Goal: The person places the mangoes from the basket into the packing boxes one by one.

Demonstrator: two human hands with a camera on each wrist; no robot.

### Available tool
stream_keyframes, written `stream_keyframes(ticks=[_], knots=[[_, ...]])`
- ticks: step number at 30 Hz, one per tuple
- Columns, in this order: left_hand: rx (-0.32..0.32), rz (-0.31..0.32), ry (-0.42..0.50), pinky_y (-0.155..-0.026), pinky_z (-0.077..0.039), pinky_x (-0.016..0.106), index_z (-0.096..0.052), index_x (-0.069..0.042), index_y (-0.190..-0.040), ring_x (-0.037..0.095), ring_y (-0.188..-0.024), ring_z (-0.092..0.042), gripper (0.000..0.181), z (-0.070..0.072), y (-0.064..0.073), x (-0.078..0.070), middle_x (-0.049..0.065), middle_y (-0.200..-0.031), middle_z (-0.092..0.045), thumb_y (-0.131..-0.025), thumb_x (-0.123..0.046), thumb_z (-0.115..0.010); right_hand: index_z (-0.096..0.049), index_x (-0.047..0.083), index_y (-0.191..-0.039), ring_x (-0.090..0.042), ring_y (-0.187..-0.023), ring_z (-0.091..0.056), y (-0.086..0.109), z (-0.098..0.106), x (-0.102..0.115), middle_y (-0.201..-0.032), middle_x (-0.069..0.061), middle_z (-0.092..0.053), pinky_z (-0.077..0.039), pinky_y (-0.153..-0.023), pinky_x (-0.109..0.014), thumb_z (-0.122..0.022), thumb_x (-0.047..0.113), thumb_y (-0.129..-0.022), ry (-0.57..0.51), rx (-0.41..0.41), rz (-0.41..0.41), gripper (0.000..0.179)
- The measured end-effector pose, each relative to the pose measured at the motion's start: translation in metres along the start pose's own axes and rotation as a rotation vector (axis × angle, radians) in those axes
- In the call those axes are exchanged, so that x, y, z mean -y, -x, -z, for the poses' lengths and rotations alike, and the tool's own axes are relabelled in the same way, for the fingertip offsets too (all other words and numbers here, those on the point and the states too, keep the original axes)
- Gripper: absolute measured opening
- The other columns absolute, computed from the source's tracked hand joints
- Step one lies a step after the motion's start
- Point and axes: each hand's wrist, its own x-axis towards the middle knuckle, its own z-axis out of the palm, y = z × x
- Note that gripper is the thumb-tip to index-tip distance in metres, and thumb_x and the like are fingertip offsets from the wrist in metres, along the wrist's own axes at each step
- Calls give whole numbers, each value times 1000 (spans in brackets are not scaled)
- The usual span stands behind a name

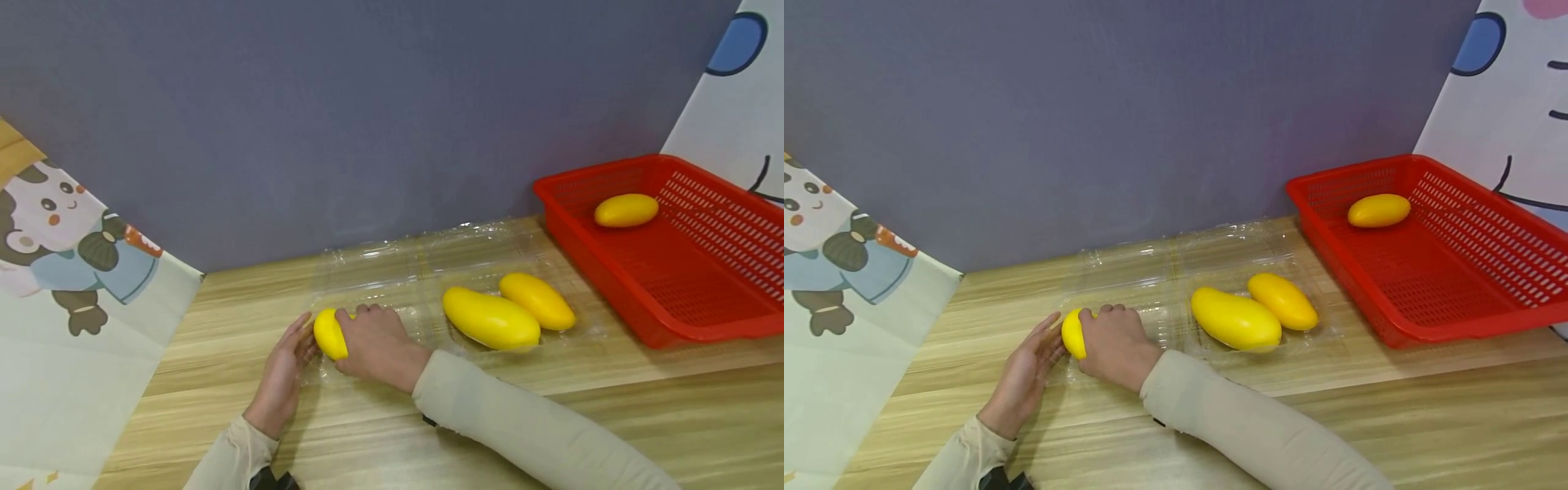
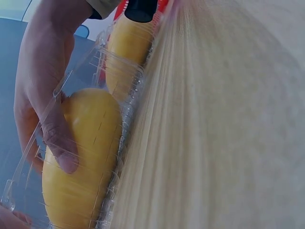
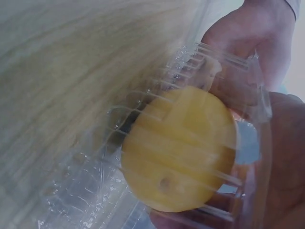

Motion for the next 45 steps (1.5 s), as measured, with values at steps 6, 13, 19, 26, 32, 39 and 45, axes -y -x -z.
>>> stream_keyframes(ticks=[6, 13, 19, 26, 32, 39, 45], knots=[[7, -6, -3, -125, -21, 45, -15, -15, -160, 27, -148, -32, 52, 1, 0, 0, 14, -165, -24, -109, -25, -19, -52, 19, -138, -23, -95, -65, 4, 0, -1, -112, -6, -67, -57, -74, -38, -64, 63, -86, -19, 4, -10, 69], [-1, -8, -14, -125, -21, 45, -15, -13, -160, 29, -149, -29, 52, 1, 1, 0, 14, -165, -23, -109, -24, -16, -49, 25, -144, -24, -115, -63, 15, 8, -6, -135, -3, -61, -58, -84, -42, -50, 56, -98, -56, 35, 1, 56], [1, -6, -21, -126, -18, 48, -14, -14, -160, 31, -150, -27, 52, 2, 1, 1, 15, -166, -22, -109, -26, -16, -54, 25, -142, -24, -117, -63, 22, 12, -8, -139, -1, -59, -58, -88, -40, -57, 46, -98, -31, 40, 47, 49], [2, 0, -14, -126, -19, 46, -15, -14, -160, 30, -150, -28, 52, 1, 0, 1, 15, -165, -22, -109, -25, -17, -56, 26, -140, -23, -114, -63, 23, 11, -7, -135, 0, -61, -58, -87, -40, -60, 46, -96, -29, 27, 42, 48], [4, -6, -15, -125, -21, 44, -16, -12, -160, 28, -150, -27, 52, -1, -1, 0, 13, -165, -23, -109, -24, -15, -58, 25, -137, -24, -109, -64, 24, 9, -8, -129, -1, -63, -59, -82, -38, -63, 45, -95, -26, -19, 53, 47], [4, -4, -12, -125, -21, 44, -16, -11, -160, 28, -150, -27, 52, -2, -1, -1, 13, -165, -23, -109, -24, -15, -57, 24, -138, -23, -111, -63, 25, 7, -9, -132, -1, -62, -59, -82, -38, -62, 46, -96, -24, -37, 59, 48], [6, 1, -20, -125, -20, 45, -15, -13, -160, 28, -151, -25, 52, -2, -1, -1, 12, -166, -21, -109, -25, -16, -55, 26, -140, -25, -117, -61, 27, 3, -10, -134, -3, -60, -58, -88, -39, -59, 48, -97, -21, -35, 61, 49]])
